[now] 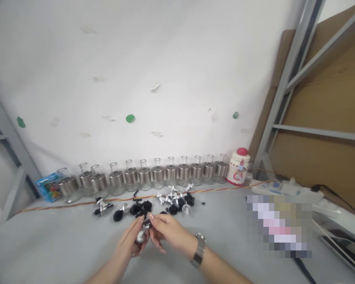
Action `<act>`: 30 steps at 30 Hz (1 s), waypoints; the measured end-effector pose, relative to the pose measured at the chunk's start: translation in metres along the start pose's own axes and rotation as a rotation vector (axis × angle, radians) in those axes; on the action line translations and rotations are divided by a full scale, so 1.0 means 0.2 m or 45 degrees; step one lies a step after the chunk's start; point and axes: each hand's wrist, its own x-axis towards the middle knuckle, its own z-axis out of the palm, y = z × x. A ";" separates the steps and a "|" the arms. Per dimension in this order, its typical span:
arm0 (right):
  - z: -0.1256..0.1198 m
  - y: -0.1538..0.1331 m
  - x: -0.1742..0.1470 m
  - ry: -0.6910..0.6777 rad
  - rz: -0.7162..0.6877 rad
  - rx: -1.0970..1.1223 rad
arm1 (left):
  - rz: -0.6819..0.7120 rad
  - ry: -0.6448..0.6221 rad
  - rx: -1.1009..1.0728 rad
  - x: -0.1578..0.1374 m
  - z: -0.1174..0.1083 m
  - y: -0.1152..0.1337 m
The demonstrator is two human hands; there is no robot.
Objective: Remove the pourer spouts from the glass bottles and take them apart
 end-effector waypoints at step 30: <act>0.02 0.06 0.05 0.339 0.056 -0.154 | -0.193 -0.073 -0.426 0.06 -0.02 0.07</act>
